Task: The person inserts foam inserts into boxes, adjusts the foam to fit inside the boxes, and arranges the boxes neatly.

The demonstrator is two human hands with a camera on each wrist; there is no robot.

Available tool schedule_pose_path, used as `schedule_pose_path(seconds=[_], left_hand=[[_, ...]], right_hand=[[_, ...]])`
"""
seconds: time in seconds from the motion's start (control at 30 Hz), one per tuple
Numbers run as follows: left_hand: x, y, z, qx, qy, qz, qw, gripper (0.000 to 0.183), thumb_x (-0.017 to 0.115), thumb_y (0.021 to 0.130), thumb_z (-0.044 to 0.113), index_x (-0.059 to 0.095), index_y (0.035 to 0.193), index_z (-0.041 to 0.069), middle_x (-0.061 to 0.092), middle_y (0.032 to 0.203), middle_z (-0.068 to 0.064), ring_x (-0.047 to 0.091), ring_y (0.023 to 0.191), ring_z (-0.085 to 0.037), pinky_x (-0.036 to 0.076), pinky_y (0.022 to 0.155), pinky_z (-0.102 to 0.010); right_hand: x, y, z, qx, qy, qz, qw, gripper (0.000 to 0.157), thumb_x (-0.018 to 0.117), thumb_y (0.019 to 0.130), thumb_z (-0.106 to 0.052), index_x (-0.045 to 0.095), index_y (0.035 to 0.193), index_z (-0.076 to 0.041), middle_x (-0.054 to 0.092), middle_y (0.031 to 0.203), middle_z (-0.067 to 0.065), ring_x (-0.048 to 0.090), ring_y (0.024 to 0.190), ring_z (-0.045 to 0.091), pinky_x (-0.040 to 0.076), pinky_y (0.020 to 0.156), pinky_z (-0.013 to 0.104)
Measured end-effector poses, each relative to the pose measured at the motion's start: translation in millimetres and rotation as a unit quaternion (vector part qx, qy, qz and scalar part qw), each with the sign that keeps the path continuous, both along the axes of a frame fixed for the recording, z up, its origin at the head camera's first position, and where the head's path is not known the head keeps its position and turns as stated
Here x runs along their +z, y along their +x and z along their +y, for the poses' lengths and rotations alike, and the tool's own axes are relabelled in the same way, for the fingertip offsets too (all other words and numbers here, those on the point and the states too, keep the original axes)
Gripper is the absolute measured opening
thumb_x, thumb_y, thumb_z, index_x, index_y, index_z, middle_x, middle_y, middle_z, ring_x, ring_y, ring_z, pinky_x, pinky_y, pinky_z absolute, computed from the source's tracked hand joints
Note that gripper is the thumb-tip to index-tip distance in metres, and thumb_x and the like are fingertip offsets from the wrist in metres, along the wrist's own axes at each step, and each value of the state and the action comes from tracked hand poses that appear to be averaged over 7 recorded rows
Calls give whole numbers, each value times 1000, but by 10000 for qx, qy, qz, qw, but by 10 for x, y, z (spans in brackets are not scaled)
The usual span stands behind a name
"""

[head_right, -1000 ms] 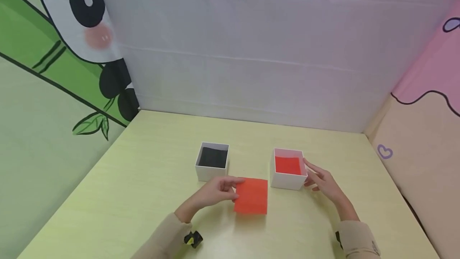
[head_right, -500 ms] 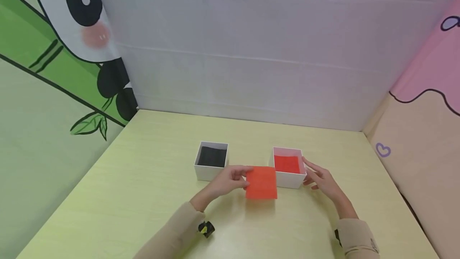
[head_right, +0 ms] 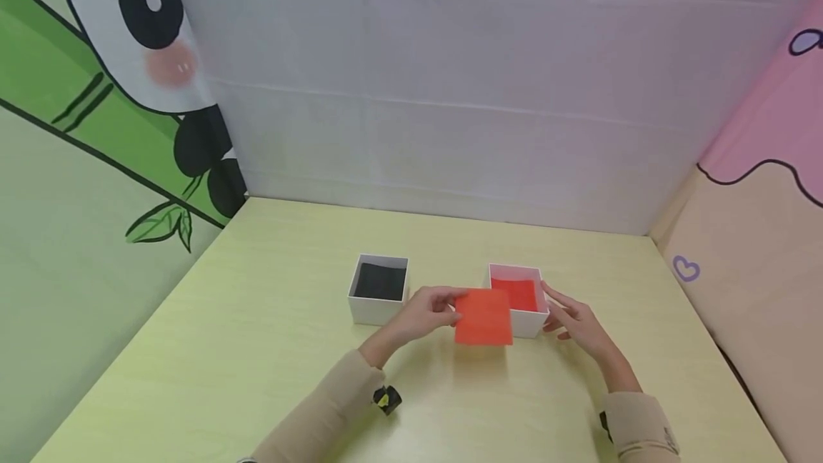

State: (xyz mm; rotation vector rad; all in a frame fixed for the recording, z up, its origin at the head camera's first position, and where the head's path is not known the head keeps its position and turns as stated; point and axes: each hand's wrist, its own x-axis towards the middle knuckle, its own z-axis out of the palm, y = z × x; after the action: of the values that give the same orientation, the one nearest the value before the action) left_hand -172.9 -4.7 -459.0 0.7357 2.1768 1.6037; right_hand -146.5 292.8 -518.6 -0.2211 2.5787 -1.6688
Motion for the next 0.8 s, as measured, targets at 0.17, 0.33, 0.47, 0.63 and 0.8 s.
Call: schedule_pose_path(seconds=[0.17, 0.33, 0.47, 0.63, 0.8], left_hand=[[98, -9, 76, 23, 70, 260, 9996, 37, 57, 84, -3, 54, 121, -3, 58, 89, -8, 48, 66, -10, 42, 57, -18], [47, -130, 200, 135, -48, 256, 9996, 37, 55, 86, 0, 53, 123, 0, 57, 92, -4, 51, 68, -10, 46, 62, -19], [24, -210, 304, 221, -150, 385, 9989, 38, 55, 86, -1, 52, 124, 0, 58, 91, -4, 52, 65, -9, 46, 60, -19], [-2, -283, 394, 310, -269, 450, 9981, 38, 56, 86, 0, 52, 124, 0, 58, 87, -4, 53, 63, -8, 46, 58, -19], [-24, -337, 460, 479, -421, 477, 9968, 36, 56, 86, 1, 53, 122, 0, 57, 84, -2, 52, 64, -8, 46, 57, -18]], right_hand=[[-8, 3, 1, 14, -21, 17, 10000, 49, 42, 96, -18, 24, 136, 1, 59, 100, 21, 60, 80, 36, 49, 64, 42], [-5, 14, -5, 41, -34, 9, 10000, 48, 42, 96, -17, 24, 136, 1, 57, 103, 25, 60, 80, 36, 49, 65, 42], [-13, 27, -5, 56, -47, 18, 10000, 48, 41, 96, -18, 24, 137, 1, 57, 103, 24, 60, 80, 35, 49, 65, 42], [-21, 35, -23, -3, -14, 14, 10000, 49, 42, 96, -22, 26, 137, 0, 60, 100, 18, 61, 80, 34, 49, 65, 42], [-19, 49, -34, -16, -25, -14, 10000, 49, 42, 96, -22, 26, 137, 0, 60, 99, 19, 61, 80, 33, 49, 65, 41]])
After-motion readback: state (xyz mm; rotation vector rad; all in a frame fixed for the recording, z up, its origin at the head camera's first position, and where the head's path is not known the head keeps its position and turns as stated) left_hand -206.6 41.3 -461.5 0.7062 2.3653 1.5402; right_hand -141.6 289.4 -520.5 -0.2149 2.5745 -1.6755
